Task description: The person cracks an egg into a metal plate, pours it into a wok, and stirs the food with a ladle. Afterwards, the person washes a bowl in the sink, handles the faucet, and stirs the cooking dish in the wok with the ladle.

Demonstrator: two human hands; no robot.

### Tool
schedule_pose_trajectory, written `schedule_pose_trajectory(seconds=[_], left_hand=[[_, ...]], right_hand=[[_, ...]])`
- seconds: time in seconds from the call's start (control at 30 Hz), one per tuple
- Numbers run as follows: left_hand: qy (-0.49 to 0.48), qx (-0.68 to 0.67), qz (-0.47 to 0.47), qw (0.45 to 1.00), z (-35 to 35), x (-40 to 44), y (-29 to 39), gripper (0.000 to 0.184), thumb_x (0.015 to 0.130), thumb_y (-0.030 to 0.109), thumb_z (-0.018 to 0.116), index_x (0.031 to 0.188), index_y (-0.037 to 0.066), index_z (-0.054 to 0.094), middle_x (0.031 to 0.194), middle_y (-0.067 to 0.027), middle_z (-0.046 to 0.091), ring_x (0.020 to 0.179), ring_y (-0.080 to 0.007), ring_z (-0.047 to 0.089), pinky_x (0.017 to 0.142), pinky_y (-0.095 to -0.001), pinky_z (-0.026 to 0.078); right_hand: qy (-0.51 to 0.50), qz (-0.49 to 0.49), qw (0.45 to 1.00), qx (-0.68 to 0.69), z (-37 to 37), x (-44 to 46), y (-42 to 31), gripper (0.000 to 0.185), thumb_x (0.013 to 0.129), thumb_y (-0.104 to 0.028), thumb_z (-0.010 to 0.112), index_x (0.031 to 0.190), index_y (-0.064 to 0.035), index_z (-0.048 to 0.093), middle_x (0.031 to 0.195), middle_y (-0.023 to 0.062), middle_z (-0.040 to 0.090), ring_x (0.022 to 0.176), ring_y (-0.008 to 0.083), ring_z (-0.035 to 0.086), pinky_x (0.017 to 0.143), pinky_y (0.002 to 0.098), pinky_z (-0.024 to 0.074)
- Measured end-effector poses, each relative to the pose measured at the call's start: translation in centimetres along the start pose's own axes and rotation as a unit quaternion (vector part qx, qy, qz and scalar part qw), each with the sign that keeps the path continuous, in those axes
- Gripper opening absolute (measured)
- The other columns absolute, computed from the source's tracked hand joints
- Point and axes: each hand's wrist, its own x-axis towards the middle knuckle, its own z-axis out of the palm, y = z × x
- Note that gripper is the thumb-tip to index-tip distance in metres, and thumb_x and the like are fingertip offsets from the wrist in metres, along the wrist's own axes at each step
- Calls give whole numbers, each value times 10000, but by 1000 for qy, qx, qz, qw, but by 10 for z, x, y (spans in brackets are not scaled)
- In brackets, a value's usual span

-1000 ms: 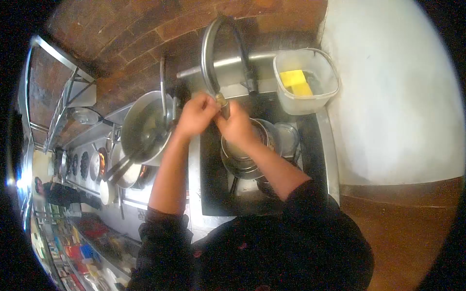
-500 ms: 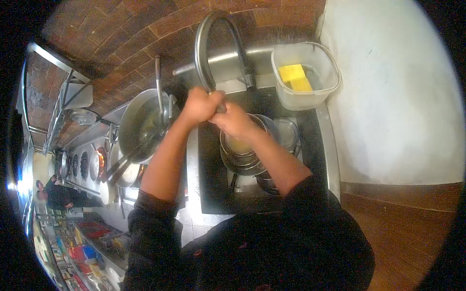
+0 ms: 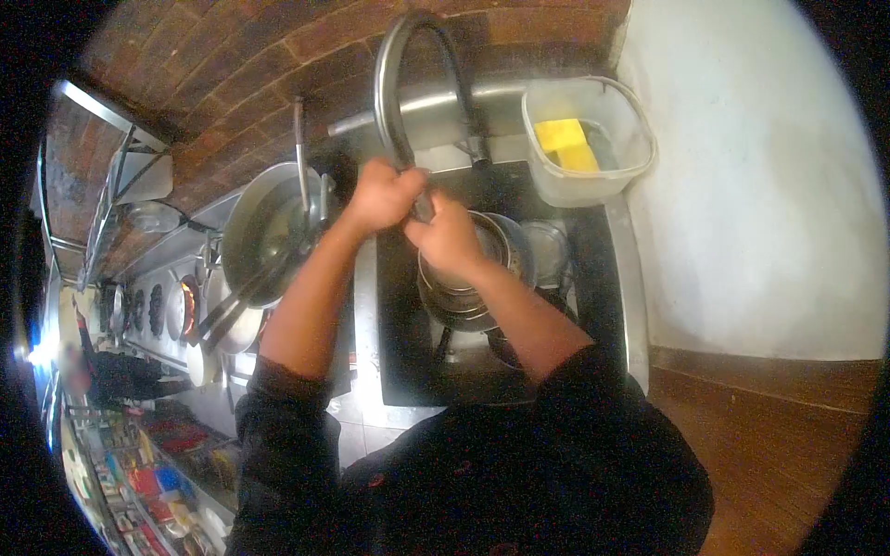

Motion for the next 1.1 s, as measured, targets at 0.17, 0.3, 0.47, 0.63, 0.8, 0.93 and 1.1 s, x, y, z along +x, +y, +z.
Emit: schedule_pose_trajectory(seconds=[0.17,0.3,0.47,0.63,0.8,0.93,1.1], left_hand=[[-11,-76,6,997,-5,-7,15,331,769,289,578,706,-35,606,622,-197,588,599,-274,607,588,-409,474],[-14,-99,14,995,-6,-7,15,285,756,249,561,671,-20,597,594,-174,579,583,-253,595,574,-398,471],[4,-57,32,998,-7,-6,14,368,772,324,584,726,-39,618,650,-227,596,635,-304,626,616,-417,481],[-16,-50,20,998,-7,-9,18,418,783,371,593,734,-43,632,660,-255,597,628,-328,631,624,-423,486],[-13,-78,44,996,0,-4,5,489,843,432,571,694,-29,635,620,-223,599,567,-325,600,574,-417,472],[-61,-106,-33,992,-17,-21,18,528,862,501,581,881,-25,625,690,-172,622,668,-255,627,619,-378,472],[85,-92,20,992,0,-76,-28,541,859,464,609,1135,1,566,854,-145,644,783,-251,624,716,-367,482]], right_hand=[[-192,259,897,304,-16,8,-11,186,709,-67,659,849,-53,537,589,15,488,470,110,454,415,277,352],[-409,241,749,461,-27,25,22,159,737,-89,647,852,-65,539,559,1,444,432,112,418,388,284,319],[-111,60,985,118,-10,16,0,195,783,-158,628,927,-32,589,660,54,579,524,178,555,498,299,456],[-18,-58,998,35,2,6,-12,186,809,-123,634,941,-7,574,720,39,573,592,152,556,514,244,421],[-380,157,783,466,-25,29,19,199,848,-125,618,1005,-15,564,762,76,609,677,178,605,571,284,473],[-278,150,904,289,-33,15,4,292,878,-191,627,1090,-18,527,906,99,612,784,187,625,618,311,523],[-196,193,938,209,-66,-23,33,508,911,-259,599,1332,-43,415,1186,88,561,981,185,586,752,333,525]])
